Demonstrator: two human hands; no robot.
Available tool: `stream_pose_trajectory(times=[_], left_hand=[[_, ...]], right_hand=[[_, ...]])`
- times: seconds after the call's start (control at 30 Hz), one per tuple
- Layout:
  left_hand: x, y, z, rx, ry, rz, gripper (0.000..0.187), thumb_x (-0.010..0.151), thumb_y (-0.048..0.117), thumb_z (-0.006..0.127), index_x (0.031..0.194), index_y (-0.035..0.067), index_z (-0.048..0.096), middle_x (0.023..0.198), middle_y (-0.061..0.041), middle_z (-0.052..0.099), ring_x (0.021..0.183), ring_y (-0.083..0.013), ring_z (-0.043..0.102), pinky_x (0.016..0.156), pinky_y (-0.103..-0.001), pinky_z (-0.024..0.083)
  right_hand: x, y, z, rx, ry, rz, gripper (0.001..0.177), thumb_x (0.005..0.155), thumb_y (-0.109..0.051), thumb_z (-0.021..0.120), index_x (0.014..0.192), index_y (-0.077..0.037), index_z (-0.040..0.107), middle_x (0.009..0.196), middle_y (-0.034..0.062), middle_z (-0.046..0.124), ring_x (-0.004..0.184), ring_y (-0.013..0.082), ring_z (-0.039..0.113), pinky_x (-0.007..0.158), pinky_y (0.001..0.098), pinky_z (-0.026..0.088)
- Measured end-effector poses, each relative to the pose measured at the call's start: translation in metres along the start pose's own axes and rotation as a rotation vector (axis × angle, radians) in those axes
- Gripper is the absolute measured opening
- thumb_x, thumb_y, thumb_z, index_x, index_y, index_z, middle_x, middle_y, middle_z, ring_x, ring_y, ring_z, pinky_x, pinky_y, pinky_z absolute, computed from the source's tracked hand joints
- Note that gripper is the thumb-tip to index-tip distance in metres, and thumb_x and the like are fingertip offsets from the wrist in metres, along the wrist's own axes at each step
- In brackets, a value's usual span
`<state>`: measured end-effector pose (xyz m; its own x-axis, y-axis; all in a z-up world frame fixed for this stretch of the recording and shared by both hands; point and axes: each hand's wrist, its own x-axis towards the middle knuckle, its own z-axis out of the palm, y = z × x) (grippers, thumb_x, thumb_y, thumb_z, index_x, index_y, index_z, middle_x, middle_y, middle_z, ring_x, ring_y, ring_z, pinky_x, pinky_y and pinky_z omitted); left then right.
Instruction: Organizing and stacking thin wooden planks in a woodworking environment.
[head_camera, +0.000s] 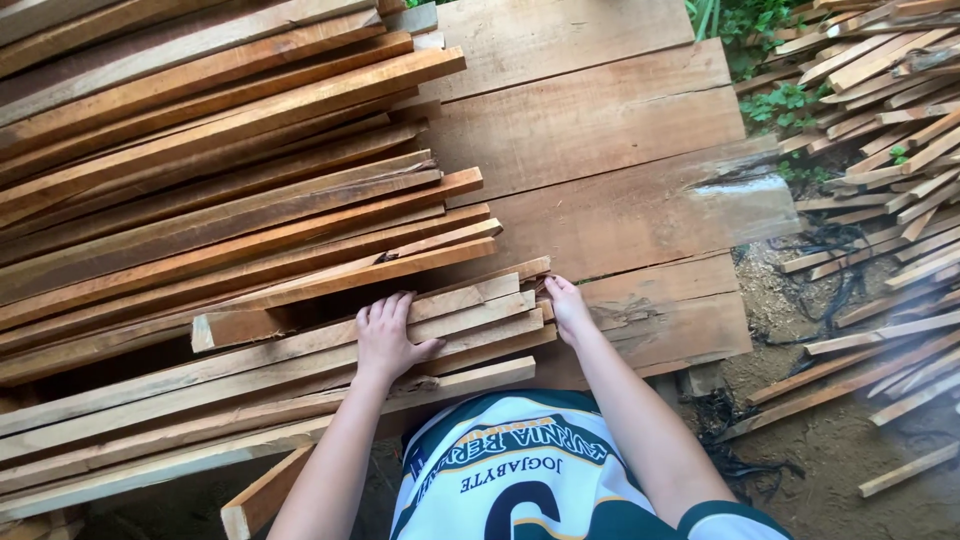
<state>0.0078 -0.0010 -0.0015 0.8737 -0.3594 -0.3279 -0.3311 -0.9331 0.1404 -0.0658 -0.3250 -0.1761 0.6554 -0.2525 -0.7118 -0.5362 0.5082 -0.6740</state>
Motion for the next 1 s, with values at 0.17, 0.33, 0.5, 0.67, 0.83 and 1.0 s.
stream_pose_trajectory(times=[0.17, 0.33, 0.5, 0.67, 0.83, 1.0], left_hand=[[0.002, 0.0, 0.0, 0.005, 0.01, 0.0, 0.099, 0.061, 0.066, 0.081, 0.145, 0.025, 0.049, 0.14, 0.003, 0.055, 0.134, -0.0186, 0.048, 0.114, -0.045, 0.03], [0.001, 0.002, -0.006, 0.011, -0.039, -0.016, 0.097, 0.064, 0.066, 0.08, 0.146, 0.025, 0.048, 0.141, 0.003, 0.054, 0.134, -0.0192, 0.048, 0.114, -0.045, 0.03], [0.003, 0.003, -0.004, 0.06, -0.061, -0.032, 0.097, 0.064, 0.065, 0.08, 0.146, 0.024, 0.047, 0.142, 0.003, 0.054, 0.134, -0.0199, 0.048, 0.115, -0.046, 0.031], [0.002, 0.006, -0.009, 0.058, -0.076, -0.039, 0.097, 0.065, 0.067, 0.079, 0.146, 0.024, 0.047, 0.142, 0.003, 0.053, 0.133, -0.0205, 0.048, 0.114, -0.046, 0.031], [0.0, 0.012, -0.017, 0.043, -0.076, -0.049, 0.096, 0.065, 0.065, 0.08, 0.145, 0.023, 0.048, 0.141, 0.002, 0.054, 0.133, -0.0211, 0.048, 0.114, -0.047, 0.032], [0.0, 0.014, -0.017, 0.036, -0.084, -0.052, 0.095, 0.065, 0.067, 0.079, 0.144, 0.024, 0.049, 0.14, 0.003, 0.055, 0.132, -0.0208, 0.049, 0.113, -0.047, 0.032]], right_hand=[[-0.047, -0.049, 0.007, -0.223, -0.014, 0.126, 0.065, 0.099, -0.046, 0.068, 0.148, -0.006, 0.052, 0.153, 0.0193, 0.049, 0.144, 0.0369, 0.044, 0.118, 0.0507, 0.035], [-0.029, 0.006, -0.024, -0.369, -0.118, 0.154, 0.055, 0.096, -0.063, 0.069, 0.134, -0.023, 0.071, 0.141, 0.0071, 0.063, 0.135, 0.0269, 0.054, 0.105, 0.0445, 0.044], [-0.053, -0.013, -0.007, -0.23, -0.139, -0.047, 0.027, 0.108, -0.034, 0.06, 0.121, -0.016, 0.075, 0.114, -0.0037, 0.074, 0.109, 0.0067, 0.06, 0.102, 0.0284, 0.045], [-0.057, -0.018, -0.001, -0.267, -0.114, -0.136, 0.026, 0.109, -0.031, 0.059, 0.117, -0.014, 0.076, 0.114, -0.0014, 0.076, 0.11, 0.0051, 0.058, 0.106, 0.0326, 0.045], [-0.048, -0.005, -0.005, -0.277, -0.106, -0.148, 0.028, 0.109, -0.031, 0.058, 0.116, -0.012, 0.076, 0.113, -0.0001, 0.075, 0.111, 0.0068, 0.057, 0.106, 0.0352, 0.045], [-0.024, 0.017, -0.023, -0.211, 0.011, -0.09, 0.031, 0.108, -0.033, 0.059, 0.128, -0.012, 0.071, 0.119, 0.0002, 0.07, 0.112, 0.0134, 0.062, 0.103, 0.0362, 0.049]])
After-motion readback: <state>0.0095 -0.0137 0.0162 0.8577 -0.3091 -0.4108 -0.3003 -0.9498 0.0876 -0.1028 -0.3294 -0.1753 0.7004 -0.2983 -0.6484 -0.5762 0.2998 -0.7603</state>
